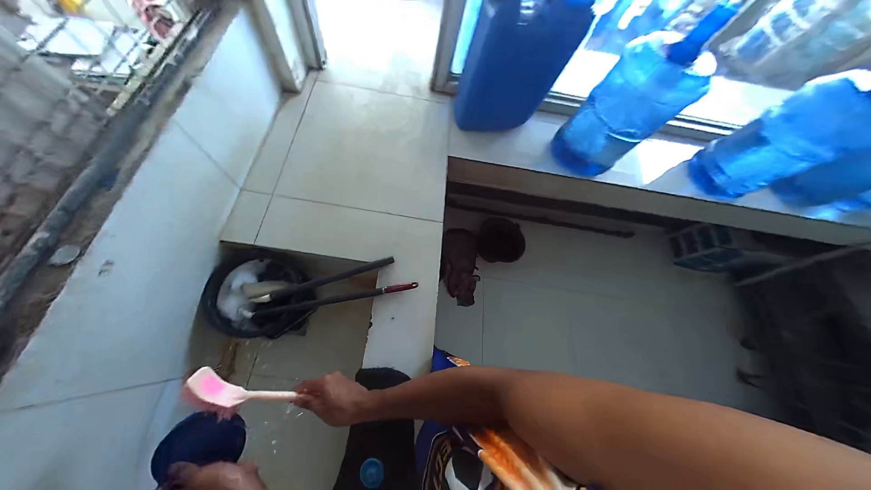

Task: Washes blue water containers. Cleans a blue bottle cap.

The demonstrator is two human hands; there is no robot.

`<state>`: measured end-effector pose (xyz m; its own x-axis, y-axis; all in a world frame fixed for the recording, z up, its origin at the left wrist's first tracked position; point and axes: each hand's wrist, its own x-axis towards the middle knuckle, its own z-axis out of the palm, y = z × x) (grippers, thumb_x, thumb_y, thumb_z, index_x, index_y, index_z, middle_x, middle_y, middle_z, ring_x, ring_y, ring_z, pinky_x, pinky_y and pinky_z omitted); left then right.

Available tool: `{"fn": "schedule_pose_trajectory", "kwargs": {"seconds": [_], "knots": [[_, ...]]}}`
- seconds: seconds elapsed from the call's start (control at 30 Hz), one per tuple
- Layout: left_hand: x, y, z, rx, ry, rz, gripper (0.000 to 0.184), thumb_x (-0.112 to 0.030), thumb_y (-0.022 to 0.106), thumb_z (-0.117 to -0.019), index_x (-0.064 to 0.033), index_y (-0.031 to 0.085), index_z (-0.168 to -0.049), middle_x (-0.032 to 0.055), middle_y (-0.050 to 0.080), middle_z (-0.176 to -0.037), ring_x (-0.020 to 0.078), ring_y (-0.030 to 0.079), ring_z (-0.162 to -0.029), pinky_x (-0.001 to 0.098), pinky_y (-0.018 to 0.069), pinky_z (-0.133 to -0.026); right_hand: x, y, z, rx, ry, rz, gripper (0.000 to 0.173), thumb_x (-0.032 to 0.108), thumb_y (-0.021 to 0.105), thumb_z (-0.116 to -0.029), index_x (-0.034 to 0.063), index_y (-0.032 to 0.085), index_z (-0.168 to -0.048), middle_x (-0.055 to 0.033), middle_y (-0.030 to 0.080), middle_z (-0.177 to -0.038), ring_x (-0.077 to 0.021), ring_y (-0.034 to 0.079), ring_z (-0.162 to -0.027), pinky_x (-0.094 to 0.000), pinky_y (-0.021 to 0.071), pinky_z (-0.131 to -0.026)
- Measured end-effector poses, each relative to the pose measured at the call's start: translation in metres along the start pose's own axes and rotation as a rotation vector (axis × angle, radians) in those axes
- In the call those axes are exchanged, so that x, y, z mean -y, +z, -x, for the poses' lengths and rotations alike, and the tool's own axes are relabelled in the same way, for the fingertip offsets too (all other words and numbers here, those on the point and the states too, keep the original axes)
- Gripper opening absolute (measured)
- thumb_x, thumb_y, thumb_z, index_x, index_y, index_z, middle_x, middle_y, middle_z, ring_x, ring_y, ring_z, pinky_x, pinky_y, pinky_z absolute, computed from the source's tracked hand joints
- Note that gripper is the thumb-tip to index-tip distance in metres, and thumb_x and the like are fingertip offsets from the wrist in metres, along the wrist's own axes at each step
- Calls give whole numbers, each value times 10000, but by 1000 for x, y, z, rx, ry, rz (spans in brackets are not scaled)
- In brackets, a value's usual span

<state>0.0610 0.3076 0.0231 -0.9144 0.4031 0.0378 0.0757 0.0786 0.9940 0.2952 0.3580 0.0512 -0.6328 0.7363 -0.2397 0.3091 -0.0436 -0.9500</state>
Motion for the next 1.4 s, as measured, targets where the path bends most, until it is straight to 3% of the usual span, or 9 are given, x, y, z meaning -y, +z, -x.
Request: {"fn": "schedule_pose_trajectory", "kwargs": {"seconds": [0.2,0.33,0.67,0.8,0.9,1.0,1.13,1.3,1.4], "knots": [[6,20,-4,16,-292,248,424,-258,349,-1119,5,431,-1440,129,594,-1280,164,607,-1132,386,519,-997,-7,-3,5,-22,-19,49,390,347,474,-1086,89,677,-1297,-147,737,-1041,-279,712,-959,-519,560,-886],[27,22,-15,44,-372,356,270,-246,347,-1114,-69,533,-1200,20,616,-955,91,611,-814,309,557,-734,-3,-9,6,63,-60,162,408,386,432,-1096,135,654,-1328,-132,734,-992,-289,715,-902,-544,567,-827],[-40,4,-44,-125,-197,-303,432,-251,466,-1084,75,545,-1356,282,622,-1276,353,614,-1195,503,488,-1040,0,-77,-40,127,-14,422,401,395,486,-1066,146,694,-1301,-130,750,-997,-288,725,-910,-545,573,-864],[-75,-12,-28,231,63,-933,401,-270,498,-1073,-31,504,-1396,275,681,-1128,461,688,-1010,653,545,-852,15,-150,-118,-9,156,737,383,378,494,-1060,212,648,-1369,-188,733,-1103,-403,697,-1039,-641,528,-919],[-87,-22,-16,164,155,-1040,310,-244,599,-1016,-112,617,-1296,206,718,-944,418,707,-851,625,558,-709,12,-170,-178,-41,109,958,337,260,587,-990,203,669,-1311,-218,681,-1224,-464,634,-1143,-722,470,-926],[-78,-32,-15,101,317,-965,277,-130,652,-957,-141,699,-1230,148,714,-1095,355,663,-1056,575,513,-936,39,-131,-193,3,-83,897,465,246,737,-894,151,660,-1343,-250,565,-1386,-481,501,-1304,-740,371,-1037],[-47,-50,-1,68,373,-622,268,-46,530,-1018,-22,649,-1257,152,664,-1255,284,614,-1209,458,491,-1069,53,-3,-174,437,-187,473,754,198,805,-865,128,456,-1529,-190,554,-1444,-347,591,-1272,-536,524,-1037],[-2,-67,23,-269,-88,-290,416,-91,581,-961,52,492,-1340,227,670,-1144,279,680,-1057,464,564,-929,124,116,-173,748,-470,507,359,81,517,-1011,82,645,-1346,-155,671,-1286,-297,650,-1183,-525,521,-1027],[3,-68,24,-140,-221,-410,459,-182,673,-925,53,554,-1301,230,697,-1106,319,694,-1046,510,556,-943,169,150,-204,839,-667,690,279,172,506,-1048,80,712,-1210,-126,722,-1165,-267,684,-1108,-517,534,-1000]]}}
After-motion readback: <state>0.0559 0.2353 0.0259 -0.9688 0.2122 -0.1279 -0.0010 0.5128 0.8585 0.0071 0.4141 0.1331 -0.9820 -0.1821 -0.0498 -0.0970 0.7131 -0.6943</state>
